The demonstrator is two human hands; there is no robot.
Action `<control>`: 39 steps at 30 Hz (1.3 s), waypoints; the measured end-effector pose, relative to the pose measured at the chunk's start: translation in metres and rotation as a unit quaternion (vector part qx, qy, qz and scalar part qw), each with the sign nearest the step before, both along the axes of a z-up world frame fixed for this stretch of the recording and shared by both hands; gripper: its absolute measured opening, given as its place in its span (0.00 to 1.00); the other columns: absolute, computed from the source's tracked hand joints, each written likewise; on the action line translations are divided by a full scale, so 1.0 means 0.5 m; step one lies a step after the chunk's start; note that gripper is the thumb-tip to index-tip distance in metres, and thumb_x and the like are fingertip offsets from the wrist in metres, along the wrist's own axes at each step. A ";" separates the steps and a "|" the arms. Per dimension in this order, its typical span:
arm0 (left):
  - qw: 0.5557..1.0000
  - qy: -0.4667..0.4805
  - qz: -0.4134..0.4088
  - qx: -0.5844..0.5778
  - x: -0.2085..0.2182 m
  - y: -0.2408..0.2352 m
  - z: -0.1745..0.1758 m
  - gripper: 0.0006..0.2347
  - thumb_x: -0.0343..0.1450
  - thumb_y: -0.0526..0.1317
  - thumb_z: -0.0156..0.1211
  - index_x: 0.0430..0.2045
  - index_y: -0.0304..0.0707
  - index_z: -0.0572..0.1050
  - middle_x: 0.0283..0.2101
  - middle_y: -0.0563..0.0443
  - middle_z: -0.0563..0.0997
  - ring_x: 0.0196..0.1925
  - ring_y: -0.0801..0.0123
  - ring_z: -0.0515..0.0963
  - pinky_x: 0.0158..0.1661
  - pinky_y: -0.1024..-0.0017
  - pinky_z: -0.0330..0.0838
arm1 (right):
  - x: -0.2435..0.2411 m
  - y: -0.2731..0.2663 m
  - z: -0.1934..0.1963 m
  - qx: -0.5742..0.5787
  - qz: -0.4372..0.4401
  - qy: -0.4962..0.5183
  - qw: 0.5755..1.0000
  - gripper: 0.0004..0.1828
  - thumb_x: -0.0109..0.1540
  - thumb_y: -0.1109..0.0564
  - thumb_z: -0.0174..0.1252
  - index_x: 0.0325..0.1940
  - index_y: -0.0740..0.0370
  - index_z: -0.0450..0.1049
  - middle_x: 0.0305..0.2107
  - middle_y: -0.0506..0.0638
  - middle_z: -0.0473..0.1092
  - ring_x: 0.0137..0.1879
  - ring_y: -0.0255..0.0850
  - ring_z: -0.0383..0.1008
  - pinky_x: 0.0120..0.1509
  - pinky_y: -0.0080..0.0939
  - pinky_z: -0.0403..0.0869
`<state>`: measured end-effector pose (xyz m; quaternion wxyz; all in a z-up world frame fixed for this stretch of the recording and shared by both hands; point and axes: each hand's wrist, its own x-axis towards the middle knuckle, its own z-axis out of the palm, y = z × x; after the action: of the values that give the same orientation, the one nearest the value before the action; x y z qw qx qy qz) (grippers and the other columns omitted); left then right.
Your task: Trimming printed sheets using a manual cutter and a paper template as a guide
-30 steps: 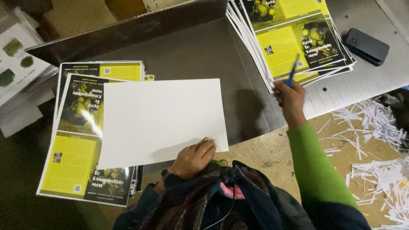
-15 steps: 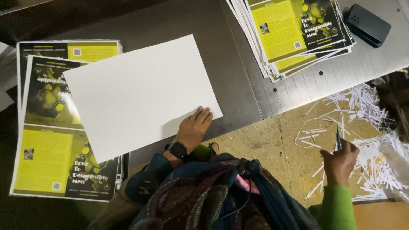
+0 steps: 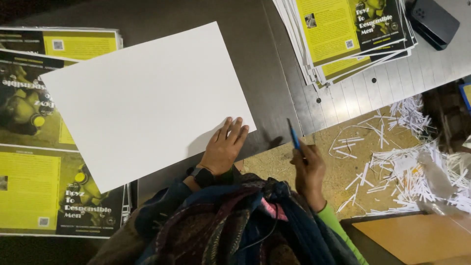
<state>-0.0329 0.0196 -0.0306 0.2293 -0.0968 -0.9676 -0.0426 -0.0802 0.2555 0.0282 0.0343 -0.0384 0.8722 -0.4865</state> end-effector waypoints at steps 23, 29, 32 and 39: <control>0.956 -0.242 0.148 0.070 -0.186 -0.442 0.130 0.35 0.61 0.43 0.67 0.64 0.33 0.60 0.67 0.32 0.60 0.69 0.40 0.50 0.62 0.41 0.40 | 0.024 -0.069 0.006 -0.131 -0.049 -0.166 0.976 0.07 0.64 0.59 0.51 0.43 0.64 0.66 0.27 0.54 0.73 0.27 0.41 0.72 0.28 0.36 0.68; 0.953 -0.242 0.151 0.101 -0.218 -0.494 0.087 0.41 0.51 0.48 0.78 0.58 0.30 0.68 0.52 0.32 0.67 0.54 0.39 0.65 0.57 0.46 0.49 | 0.030 -0.042 -0.032 -0.155 -0.052 -0.174 0.971 0.08 0.61 0.63 0.55 0.43 0.62 0.67 0.30 0.52 0.73 0.29 0.38 0.71 0.30 0.33 0.65; 0.949 -0.229 0.153 0.155 -0.223 -0.466 0.111 0.29 0.54 0.37 0.76 0.52 0.33 0.75 0.46 0.36 0.69 0.47 0.45 0.69 0.47 0.54 0.65 | 0.022 -0.032 -0.016 -0.135 -0.040 -0.151 0.978 0.08 0.61 0.62 0.56 0.44 0.62 0.68 0.31 0.51 0.72 0.32 0.38 0.71 0.34 0.33 0.68; 0.995 0.060 -0.054 0.062 -0.304 -0.398 0.202 0.11 0.63 0.21 0.68 0.35 0.35 0.83 0.42 0.48 0.75 0.42 0.60 0.73 0.34 0.71 0.71 | -0.008 -0.062 0.041 -0.051 0.085 0.026 0.995 0.04 0.65 0.64 0.53 0.42 0.64 0.66 0.37 0.55 0.74 0.42 0.41 0.77 0.36 0.32 0.68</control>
<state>-0.1847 -0.1792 0.0702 0.2900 -0.1365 -0.9409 -0.1093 -0.0844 0.2244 0.0487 0.0508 -0.1264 0.8402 -0.5248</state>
